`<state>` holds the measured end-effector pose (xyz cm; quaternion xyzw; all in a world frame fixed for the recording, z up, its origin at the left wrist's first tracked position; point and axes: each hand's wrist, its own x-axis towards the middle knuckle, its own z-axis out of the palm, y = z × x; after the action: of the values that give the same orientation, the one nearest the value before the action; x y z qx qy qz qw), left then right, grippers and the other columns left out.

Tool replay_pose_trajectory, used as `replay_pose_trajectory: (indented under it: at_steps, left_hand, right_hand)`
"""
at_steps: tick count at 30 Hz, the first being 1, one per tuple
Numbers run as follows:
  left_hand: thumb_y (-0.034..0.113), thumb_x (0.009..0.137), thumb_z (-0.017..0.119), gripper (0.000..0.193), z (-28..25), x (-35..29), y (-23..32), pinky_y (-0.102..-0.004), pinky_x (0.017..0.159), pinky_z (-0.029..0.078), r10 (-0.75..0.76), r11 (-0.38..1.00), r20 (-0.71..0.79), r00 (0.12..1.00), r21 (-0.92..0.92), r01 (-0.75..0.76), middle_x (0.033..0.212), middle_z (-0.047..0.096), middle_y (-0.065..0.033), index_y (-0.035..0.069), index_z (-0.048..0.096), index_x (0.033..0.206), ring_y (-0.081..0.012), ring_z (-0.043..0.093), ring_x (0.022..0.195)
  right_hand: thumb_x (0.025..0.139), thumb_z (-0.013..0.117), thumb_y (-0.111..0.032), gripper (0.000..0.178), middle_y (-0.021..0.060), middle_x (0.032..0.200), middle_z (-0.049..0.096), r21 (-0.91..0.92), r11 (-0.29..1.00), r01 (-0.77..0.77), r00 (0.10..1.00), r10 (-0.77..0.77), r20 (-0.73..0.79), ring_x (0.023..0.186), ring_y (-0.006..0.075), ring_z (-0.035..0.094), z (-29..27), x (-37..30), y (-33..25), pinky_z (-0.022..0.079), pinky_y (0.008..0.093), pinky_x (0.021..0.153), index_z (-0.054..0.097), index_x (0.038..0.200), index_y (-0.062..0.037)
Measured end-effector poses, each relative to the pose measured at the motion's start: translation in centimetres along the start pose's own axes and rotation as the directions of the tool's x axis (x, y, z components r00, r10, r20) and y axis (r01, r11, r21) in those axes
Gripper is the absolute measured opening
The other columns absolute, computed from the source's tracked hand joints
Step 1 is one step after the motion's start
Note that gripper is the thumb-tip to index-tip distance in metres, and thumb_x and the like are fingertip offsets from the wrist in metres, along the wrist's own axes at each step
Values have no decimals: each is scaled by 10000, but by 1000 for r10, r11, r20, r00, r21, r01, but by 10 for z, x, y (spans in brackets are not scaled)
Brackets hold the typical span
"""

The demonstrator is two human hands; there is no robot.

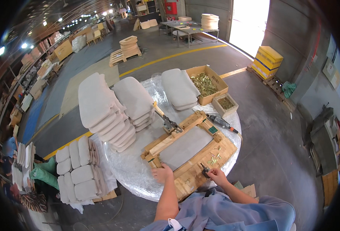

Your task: The person assembles a wooden frame with a gray cushion using a pneumatic drill and a clamp. They position the cushion, secure it with the clamp, and drive fasteners into the frame at multiple points. The finished unit is removed and placed on a stack, then a new cushion is loaded to repeat the process.

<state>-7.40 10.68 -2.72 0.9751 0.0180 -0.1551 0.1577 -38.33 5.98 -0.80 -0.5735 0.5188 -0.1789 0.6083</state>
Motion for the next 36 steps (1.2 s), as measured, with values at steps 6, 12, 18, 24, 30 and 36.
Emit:
replay_pose_trajectory:
  at_steps: [6, 12, 18, 24, 30, 36]
  left_hand:
    - [626, 1011, 595, 836, 5, -3, 1, -583, 985, 525, 15, 999, -11, 1000, -52, -16, 1403, 550, -180, 3, 382, 1527, -355, 573, 1313]
    - [605, 1014, 597, 811, -3, 4, -10, -595, 1010, 514, -8, 997, -45, 999, -82, 4, 1406, 553, -193, -6, 389, 1505, -375, 563, 1329]
    - [611, 1017, 589, 847, 1, -2, -6, -584, 996, 514, 29, 997, -19, 999, -69, -31, 1415, 556, -180, -10, 370, 1550, -365, 568, 1322]
    - [591, 1018, 597, 778, -8, -7, -1, -592, 1007, 522, 22, 997, -26, 999, -74, -23, 1436, 540, -187, -6, 410, 1482, -373, 567, 1335]
    - [593, 1008, 605, 808, -2, -5, -9, -590, 1008, 522, 37, 994, -21, 999, -101, -39, 1429, 550, -194, -12, 399, 1502, -379, 574, 1333]
    - [571, 995, 629, 854, 4, -6, -13, -594, 1007, 512, 56, 992, -64, 996, -108, -63, 1430, 554, -185, -22, 371, 1552, -371, 576, 1329]
  right_hand:
    - [1020, 727, -258, 234, 59, 833, 729, 112, 976, -186, 979, 175, 108, 750, 138, 703, -14, 9, 31, 564, 294, 679, 719, 1032, -25]
    - [984, 735, -338, 335, 84, 928, 762, -348, 927, 142, 989, -114, 98, 815, 213, 741, 22, 6, 6, 591, 380, 772, 740, 1165, -55]
    - [915, 749, -309, 399, 155, 1291, 704, -676, 639, 365, 876, -482, 17, 1192, 361, 688, 47, 39, -58, 566, 451, 985, 736, 1247, -87]
    - [842, 766, -286, 427, 71, 1411, 664, -709, 530, 465, 831, -537, 143, 1263, 352, 659, 50, 72, -61, 546, 490, 1047, 752, 1265, -228]
    - [821, 768, -347, 419, 10, 1385, 680, -762, 515, 392, 906, -361, 222, 1218, 307, 695, 42, 85, -79, 579, 488, 1003, 762, 1237, -300]
    - [832, 773, -386, 399, -5, 1324, 685, -789, 430, 440, 894, -295, 338, 1265, 295, 674, 36, 100, -85, 579, 478, 1006, 753, 1224, -309]
